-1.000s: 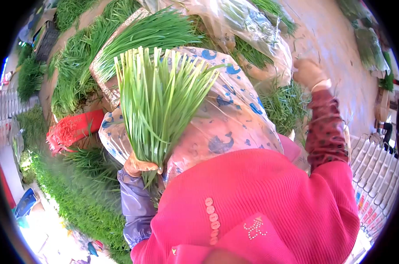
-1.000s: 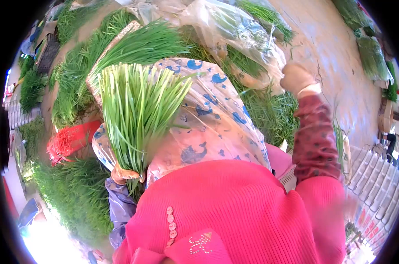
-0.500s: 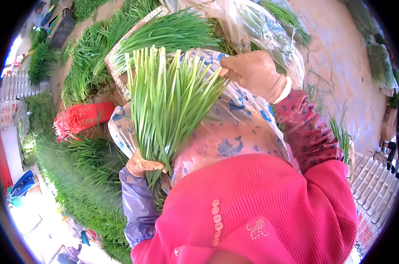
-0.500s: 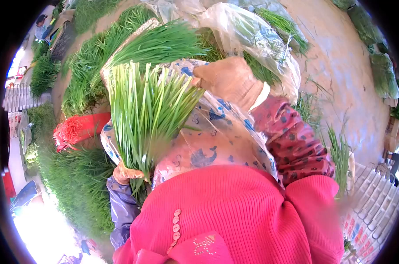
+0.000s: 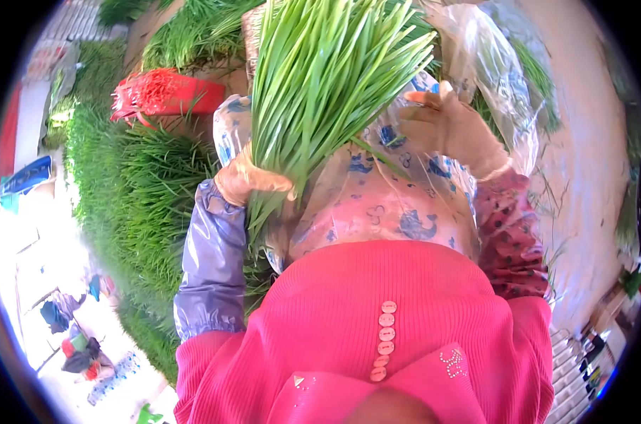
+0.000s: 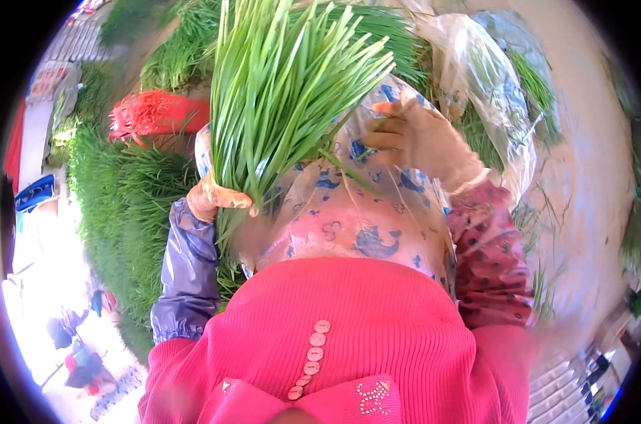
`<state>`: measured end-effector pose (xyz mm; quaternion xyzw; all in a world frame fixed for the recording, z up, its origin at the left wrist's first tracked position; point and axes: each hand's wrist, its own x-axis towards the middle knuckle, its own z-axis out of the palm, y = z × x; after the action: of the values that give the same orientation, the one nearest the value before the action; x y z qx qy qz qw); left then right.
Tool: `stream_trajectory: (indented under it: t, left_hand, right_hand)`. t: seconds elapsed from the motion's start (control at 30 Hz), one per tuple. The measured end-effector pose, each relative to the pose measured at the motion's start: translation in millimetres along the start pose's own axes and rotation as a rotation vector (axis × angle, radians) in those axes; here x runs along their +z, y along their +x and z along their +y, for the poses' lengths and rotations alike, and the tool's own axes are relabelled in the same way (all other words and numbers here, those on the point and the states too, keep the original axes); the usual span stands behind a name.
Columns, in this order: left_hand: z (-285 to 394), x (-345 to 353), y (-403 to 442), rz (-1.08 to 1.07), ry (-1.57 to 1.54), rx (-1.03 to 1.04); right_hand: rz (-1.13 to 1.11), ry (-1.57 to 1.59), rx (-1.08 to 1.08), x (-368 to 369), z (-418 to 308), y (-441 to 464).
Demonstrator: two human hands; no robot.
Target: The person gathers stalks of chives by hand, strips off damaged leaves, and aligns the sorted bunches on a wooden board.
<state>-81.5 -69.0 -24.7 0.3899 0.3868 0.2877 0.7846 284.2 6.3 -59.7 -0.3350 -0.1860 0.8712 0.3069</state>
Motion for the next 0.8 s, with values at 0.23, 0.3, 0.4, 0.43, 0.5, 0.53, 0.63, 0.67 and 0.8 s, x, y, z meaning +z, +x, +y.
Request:
stream_trajectory:
  t: [0.23,0.3,0.4,0.43,0.5,0.53,0.63,0.67,0.8]
  left_hand:
    - [5.5,49.2,11.2,0.302,0.771,0.249]
    - [-5.4,62.3,16.1,0.396,1.346,0.401]
    - [-24.7,77.9,13.4,0.425,1.610,0.188]
    - [-25.4,77.8,6.6,0.325,1.570,0.109]
    - [-15.6,82.0,2.2,0.250,1.429,0.173]
    - [-8.4,82.3,-0.3,0.180,1.305,0.238]
    - [38.5,75.3,-14.1,-0.055,1.356,0.129]
    - [57.4,68.9,-20.4,-0.223,1.431,0.080]
    - [128.0,45.8,-50.5,-0.019,1.022,-0.014]
  right_hand:
    - [-0.140,0.391,-0.031,42.1,2.1,61.4]
    - [-0.116,0.349,-0.068,44.0,1.9,61.2]
    - [-0.084,0.300,-0.101,44.3,-0.2,58.3]
    - [-0.076,0.281,-0.106,43.7,-1.5,57.2]
    - [-0.058,0.257,-0.117,43.2,-1.5,56.3]
    - [-0.054,0.249,-0.124,44.0,-1.7,55.7]
    - [-0.051,0.233,-0.133,44.8,-0.7,53.8]
    - [-0.051,0.235,-0.137,44.3,-0.4,54.0]
    - [-0.057,0.230,-0.147,46.7,1.2,56.0]
